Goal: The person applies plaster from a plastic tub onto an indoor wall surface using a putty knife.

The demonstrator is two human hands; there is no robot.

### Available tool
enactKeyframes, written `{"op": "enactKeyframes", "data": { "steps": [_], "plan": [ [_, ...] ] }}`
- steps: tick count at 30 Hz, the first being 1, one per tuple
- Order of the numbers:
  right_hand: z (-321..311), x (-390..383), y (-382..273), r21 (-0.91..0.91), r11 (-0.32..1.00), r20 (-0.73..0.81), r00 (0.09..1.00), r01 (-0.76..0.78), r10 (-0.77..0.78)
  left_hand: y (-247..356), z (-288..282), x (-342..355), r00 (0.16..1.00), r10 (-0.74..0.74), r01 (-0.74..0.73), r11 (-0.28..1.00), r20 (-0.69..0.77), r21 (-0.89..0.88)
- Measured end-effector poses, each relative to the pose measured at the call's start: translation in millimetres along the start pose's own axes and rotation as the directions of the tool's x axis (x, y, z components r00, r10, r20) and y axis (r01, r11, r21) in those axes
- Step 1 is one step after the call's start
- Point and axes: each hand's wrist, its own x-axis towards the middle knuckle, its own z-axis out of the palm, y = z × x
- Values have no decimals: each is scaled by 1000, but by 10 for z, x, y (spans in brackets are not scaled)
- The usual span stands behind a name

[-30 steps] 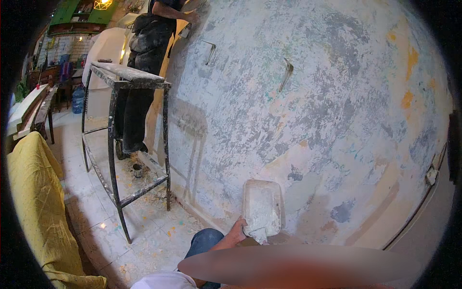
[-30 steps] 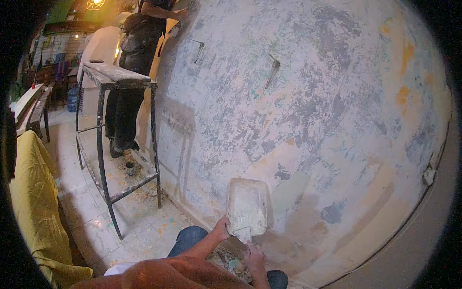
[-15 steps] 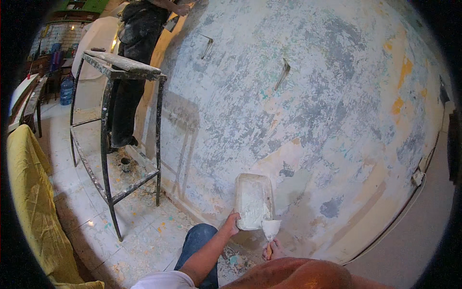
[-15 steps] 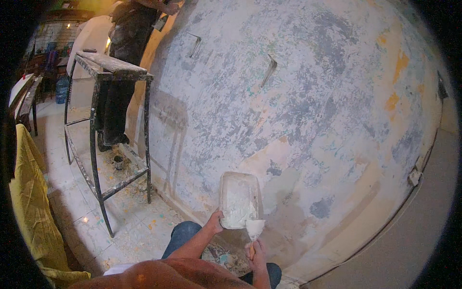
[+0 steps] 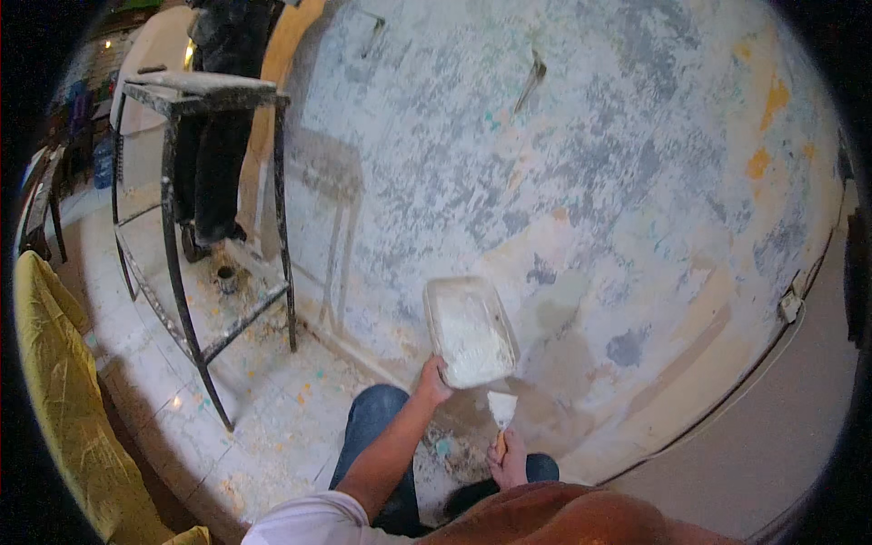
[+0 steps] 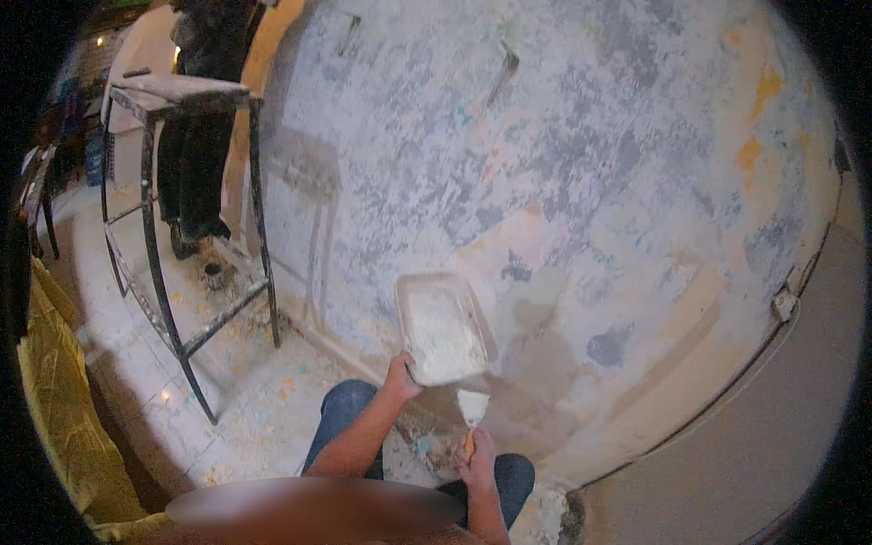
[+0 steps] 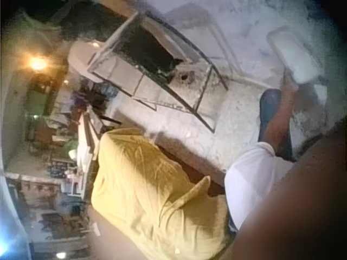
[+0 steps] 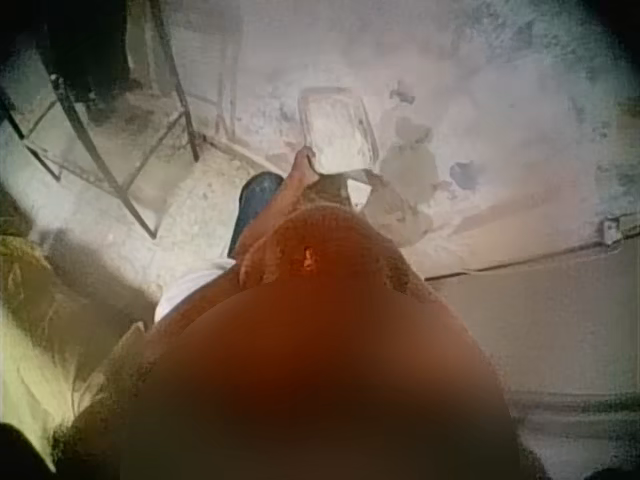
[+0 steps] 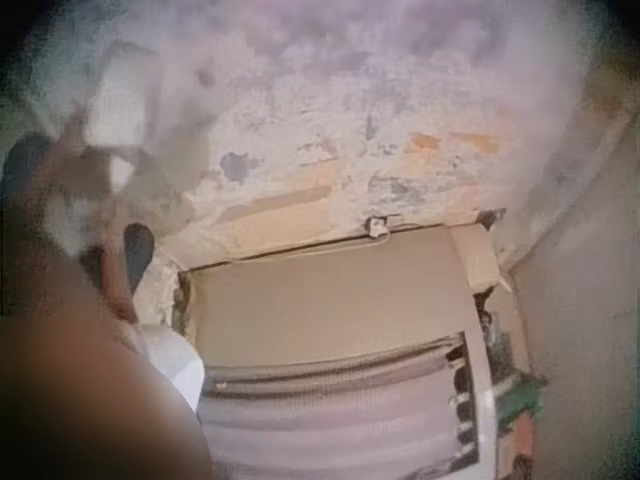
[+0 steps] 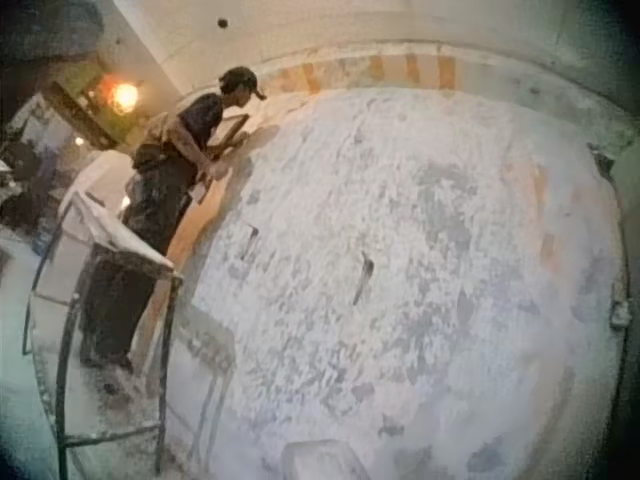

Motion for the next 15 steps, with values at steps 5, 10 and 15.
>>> {"op": "enactKeyframes", "data": {
  "steps": [5,10,15],
  "plan": [
    [97,-175,-230,-62,988,-22,990,140,-142,32,-65,-40,993,50,-48,999,-107,18],
    [321,-286,-445,-319,903,-102,938,286,-333,26,150,-133,995,88,-83,993,-56,85],
    [344,-86,-406,-893,-5,316,618,451,-720,-3,220,-141,999,47,-44,986,-16,160]
  ]
}}
